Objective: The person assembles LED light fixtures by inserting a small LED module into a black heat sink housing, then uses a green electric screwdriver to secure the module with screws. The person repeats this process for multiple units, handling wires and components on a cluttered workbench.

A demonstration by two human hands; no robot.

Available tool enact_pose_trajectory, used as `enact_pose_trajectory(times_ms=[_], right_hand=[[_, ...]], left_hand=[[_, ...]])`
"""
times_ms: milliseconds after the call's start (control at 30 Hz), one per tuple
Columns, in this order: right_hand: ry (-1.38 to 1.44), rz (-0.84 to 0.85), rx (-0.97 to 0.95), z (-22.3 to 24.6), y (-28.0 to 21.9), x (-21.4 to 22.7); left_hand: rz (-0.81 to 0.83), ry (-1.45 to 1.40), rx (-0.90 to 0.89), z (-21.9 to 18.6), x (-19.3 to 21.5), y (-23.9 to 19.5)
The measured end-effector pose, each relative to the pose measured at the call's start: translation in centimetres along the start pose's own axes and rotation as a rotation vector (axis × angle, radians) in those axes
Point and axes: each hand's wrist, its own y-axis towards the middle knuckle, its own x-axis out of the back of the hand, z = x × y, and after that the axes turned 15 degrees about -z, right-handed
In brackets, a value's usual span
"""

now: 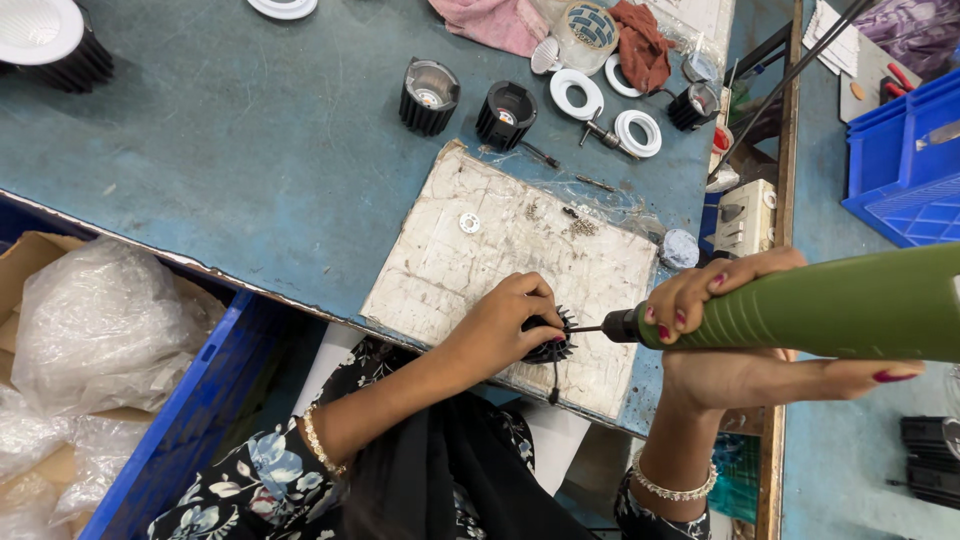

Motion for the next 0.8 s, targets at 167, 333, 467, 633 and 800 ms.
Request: enact_pose_trajectory(times_ms=[167, 333, 467, 633, 800], right_hand=[[0.16, 0.06, -0.026, -1.0, 0.7, 1.1], [0.229, 0.087, -0.029, -1.5, 0.8, 1.6], [0.26, 0.06, -0.035, -1.7, 1.0, 1.2], [0.254, -0.008, -0.065, -1.7, 0.9, 0.8], [0.265, 0.007, -0.065, -1.9, 0.7, 0.9]], left_hand=[[0.01, -0.036, 0.083, 0.5, -0.4, 0.0], [0.03, -0.074, 0.088, 1.1, -0.1, 0.1], [0.054, -0.071, 0.104, 1.2, 0.1, 0.3], [0.073, -0.101, 0.12, 1.2, 0.3, 0.3], [0.098, -0.065, 0.1, 0.9, 0.4, 0.2]])
